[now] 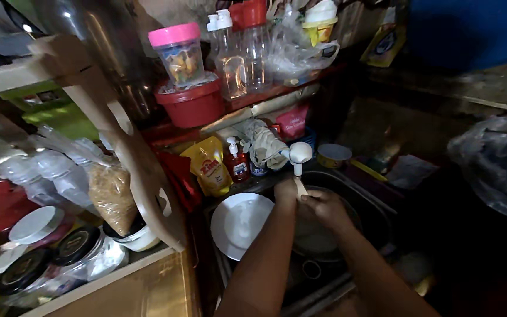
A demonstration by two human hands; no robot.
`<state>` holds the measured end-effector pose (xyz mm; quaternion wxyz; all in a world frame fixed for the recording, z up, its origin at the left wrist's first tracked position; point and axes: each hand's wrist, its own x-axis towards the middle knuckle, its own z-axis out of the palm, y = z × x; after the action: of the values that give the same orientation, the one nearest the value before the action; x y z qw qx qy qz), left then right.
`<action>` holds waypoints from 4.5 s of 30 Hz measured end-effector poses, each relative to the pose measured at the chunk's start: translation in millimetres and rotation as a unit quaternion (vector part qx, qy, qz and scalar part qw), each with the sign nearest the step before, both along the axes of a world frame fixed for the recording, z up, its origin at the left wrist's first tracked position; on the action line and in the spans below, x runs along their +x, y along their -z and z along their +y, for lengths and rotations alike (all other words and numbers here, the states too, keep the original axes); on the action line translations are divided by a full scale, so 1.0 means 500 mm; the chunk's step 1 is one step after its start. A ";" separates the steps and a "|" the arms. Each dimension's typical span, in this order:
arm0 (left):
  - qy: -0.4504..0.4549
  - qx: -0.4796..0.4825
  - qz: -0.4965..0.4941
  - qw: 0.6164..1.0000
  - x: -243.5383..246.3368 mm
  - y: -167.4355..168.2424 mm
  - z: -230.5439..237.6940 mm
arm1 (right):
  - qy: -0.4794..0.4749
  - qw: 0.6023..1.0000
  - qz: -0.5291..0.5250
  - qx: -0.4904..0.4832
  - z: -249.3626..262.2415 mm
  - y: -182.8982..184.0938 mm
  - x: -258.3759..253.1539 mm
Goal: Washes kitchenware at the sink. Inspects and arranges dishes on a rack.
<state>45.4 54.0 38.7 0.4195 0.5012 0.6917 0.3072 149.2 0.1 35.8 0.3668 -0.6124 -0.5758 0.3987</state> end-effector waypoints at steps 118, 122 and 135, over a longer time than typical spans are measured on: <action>0.099 0.003 -0.036 0.994 0.000 0.069 -0.010 | 0.071 0.989 -0.108 0.068 -0.054 -0.041 0.058; 0.157 0.060 -0.031 0.985 -0.043 0.062 -0.003 | 0.104 0.964 -0.215 0.113 -0.080 -0.017 0.078; 0.064 -0.131 0.406 0.902 -0.296 0.066 -0.054 | 0.164 0.949 -0.234 0.137 -0.188 0.054 0.135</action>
<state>-102.9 26.8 5.5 0.1832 0.5658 0.8027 -0.0436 216.8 -93.9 8.9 0.3625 -0.7181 -0.5861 0.0964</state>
